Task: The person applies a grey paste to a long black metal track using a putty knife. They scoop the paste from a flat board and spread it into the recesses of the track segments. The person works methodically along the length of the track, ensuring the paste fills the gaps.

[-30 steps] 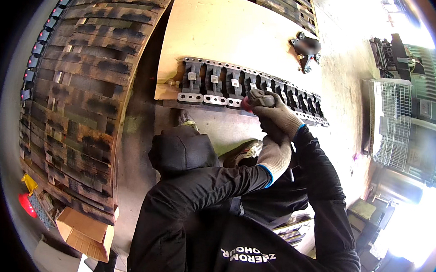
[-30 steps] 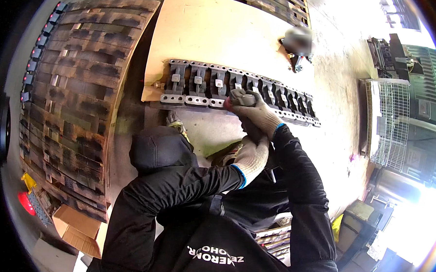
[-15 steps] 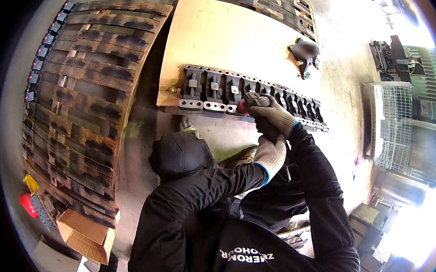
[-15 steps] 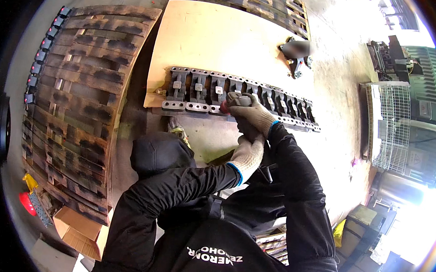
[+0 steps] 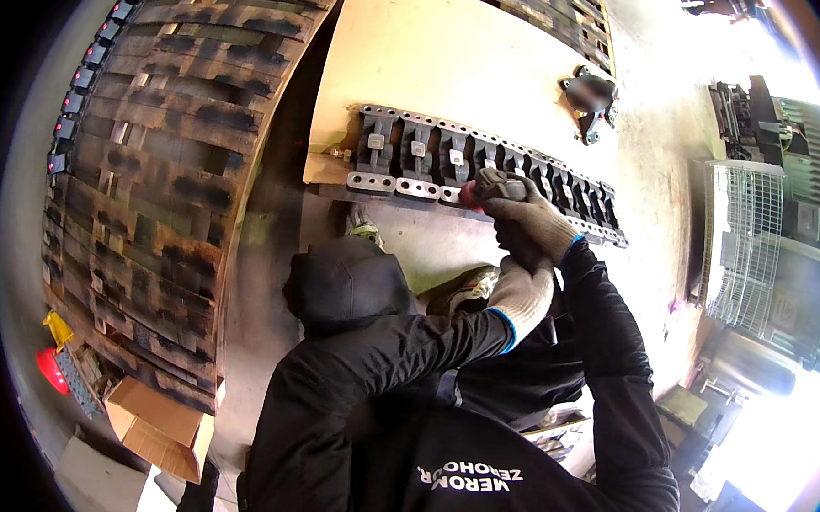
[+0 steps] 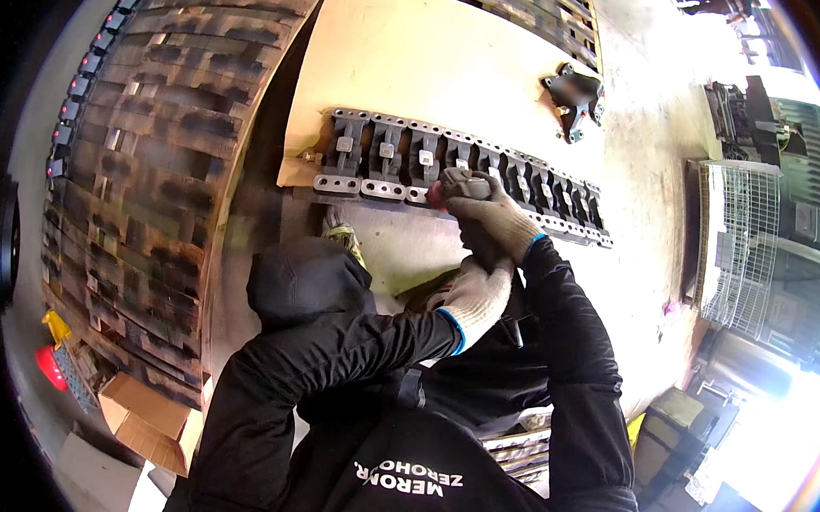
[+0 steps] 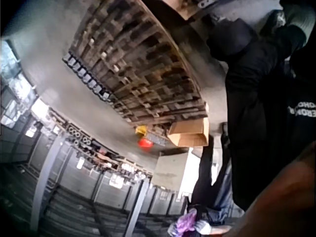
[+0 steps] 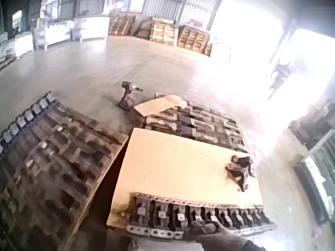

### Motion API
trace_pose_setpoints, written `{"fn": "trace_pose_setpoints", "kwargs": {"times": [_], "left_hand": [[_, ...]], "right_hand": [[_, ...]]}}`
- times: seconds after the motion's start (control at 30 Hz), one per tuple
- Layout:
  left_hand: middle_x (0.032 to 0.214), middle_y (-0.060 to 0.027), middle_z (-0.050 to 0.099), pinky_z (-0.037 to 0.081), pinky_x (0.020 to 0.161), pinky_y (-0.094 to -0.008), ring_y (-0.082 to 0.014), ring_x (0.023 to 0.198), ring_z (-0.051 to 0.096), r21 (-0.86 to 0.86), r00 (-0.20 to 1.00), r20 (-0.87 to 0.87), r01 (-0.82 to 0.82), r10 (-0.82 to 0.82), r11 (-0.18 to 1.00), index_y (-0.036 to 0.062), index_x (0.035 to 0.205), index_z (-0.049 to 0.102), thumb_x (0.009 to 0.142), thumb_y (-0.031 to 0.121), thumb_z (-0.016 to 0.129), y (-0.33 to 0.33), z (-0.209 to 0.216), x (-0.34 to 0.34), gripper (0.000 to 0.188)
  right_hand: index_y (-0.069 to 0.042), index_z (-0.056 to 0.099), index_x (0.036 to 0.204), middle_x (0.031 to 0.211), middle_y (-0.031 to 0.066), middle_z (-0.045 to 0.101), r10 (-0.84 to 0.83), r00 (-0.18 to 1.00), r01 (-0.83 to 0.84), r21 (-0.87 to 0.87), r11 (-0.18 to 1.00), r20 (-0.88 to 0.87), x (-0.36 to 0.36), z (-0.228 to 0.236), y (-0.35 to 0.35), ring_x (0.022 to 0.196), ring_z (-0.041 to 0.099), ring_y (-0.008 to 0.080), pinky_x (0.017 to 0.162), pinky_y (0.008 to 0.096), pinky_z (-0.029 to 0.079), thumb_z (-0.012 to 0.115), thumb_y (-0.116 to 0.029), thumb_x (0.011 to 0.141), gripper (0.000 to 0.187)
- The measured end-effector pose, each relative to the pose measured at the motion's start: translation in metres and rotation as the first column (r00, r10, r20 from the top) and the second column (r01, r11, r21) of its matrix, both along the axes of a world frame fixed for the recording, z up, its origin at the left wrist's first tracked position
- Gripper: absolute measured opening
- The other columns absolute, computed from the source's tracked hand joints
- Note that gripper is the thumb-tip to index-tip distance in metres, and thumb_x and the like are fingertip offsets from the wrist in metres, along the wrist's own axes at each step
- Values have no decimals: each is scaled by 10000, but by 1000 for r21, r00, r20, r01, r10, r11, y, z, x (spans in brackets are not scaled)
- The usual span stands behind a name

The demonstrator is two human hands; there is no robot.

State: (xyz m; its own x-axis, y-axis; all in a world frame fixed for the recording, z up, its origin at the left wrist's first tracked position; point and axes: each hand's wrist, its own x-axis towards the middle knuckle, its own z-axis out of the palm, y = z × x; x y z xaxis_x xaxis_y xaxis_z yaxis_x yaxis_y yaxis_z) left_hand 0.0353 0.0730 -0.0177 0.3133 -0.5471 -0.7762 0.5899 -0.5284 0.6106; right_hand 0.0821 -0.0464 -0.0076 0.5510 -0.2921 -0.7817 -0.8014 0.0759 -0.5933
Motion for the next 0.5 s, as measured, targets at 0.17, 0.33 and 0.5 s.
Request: {"fn": "trace_pose_setpoints", "kwargs": {"times": [0.17, 0.33, 0.5], "left_hand": [[1305, -335, 571, 436, 1066, -473, -448, 1253, 564, 17, 1000, -14, -5, 5, 1000, -76, 1369, 366, 967, 597, 472, 1, 5, 0, 791], [1356, -293, 556, 409, 1078, -483, -450, 1292, 523, 103, 1000, 6, -23, 22, 994, 6, 1386, 377, 950, 646, 477, 17, 21, 9, 781], [1404, -243, 529, 424, 1058, -469, -418, 1317, 510, 101, 997, -74, 0, 8, 995, 72, 1399, 390, 955, 649, 471, 16, 9, 10, 732]], "right_hand": [[-34, 316, 1473, 1050, 145, 628, 58, 998, -59, -57, 997, -31, 8, 3, 4, 743, 648, 187, 622, 335, 585, 822, -235, 834, 840], [-12, 317, 1485, 1089, 137, 630, 166, 985, -164, -30, 986, 44, 18, 1, 14, 817, 653, 179, 697, 307, 581, 829, -242, 824, 867], [-9, 340, 1484, 1107, 133, 631, 193, 980, -193, -1, 981, 46, 22, -17, 11, 857, 647, 173, 726, 306, 573, 840, -257, 805, 880]]}}
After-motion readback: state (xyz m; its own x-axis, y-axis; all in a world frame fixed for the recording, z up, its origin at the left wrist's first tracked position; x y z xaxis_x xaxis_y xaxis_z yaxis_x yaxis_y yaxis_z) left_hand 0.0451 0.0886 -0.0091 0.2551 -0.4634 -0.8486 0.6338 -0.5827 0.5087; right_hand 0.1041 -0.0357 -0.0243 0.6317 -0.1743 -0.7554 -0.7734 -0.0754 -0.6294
